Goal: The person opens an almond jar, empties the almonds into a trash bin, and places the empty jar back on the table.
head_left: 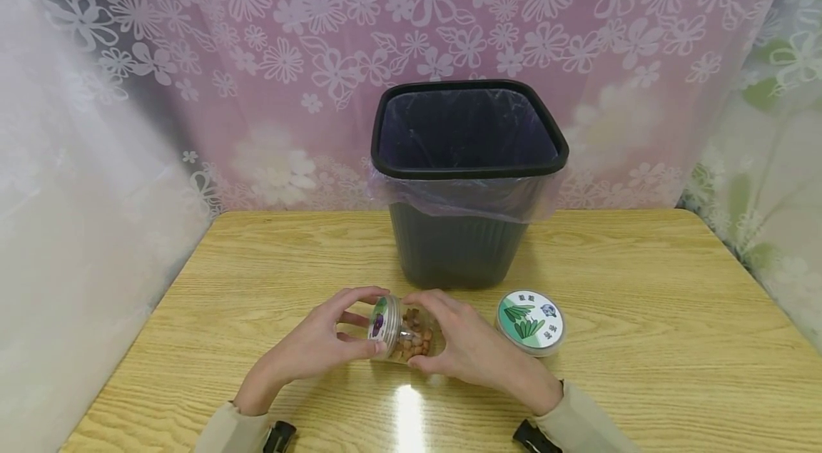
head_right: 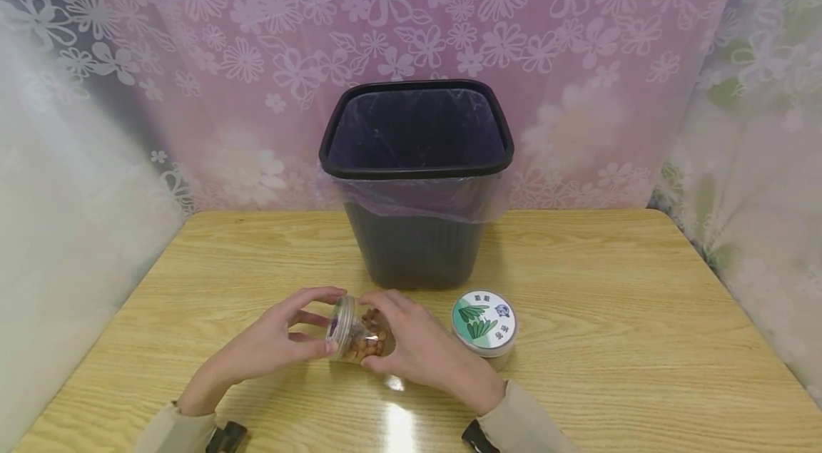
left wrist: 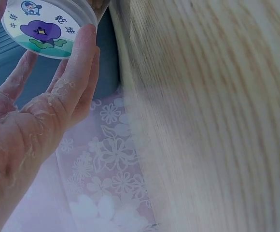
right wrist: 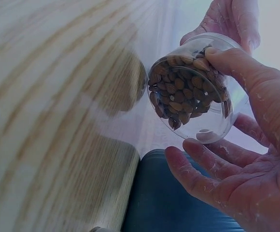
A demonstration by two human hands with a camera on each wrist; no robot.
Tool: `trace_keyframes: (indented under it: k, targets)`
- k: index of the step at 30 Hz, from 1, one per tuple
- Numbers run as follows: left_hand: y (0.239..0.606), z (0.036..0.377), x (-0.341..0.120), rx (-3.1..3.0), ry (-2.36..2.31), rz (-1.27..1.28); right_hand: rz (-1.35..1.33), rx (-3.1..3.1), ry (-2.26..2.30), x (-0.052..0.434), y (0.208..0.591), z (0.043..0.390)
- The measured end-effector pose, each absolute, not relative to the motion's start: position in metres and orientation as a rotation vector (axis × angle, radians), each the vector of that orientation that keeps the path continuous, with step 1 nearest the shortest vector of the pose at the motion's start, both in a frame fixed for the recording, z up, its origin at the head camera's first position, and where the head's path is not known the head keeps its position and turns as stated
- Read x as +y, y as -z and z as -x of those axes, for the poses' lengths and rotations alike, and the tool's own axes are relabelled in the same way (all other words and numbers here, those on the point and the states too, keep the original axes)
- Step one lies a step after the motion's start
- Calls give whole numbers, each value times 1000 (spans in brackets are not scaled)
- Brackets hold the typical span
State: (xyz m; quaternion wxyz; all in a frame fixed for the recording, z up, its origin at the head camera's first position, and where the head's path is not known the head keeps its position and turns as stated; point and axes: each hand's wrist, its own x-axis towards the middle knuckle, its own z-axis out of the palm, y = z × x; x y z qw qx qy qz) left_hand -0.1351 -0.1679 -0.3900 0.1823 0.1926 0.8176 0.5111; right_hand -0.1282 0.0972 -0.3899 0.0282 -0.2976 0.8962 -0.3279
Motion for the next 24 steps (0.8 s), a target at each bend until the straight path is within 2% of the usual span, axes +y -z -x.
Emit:
trace_keyframes:
  k: [24]
  targets:
    - [385, 134, -164, 2387, -1363, -505, 937, 2775, 992, 98, 390, 128]
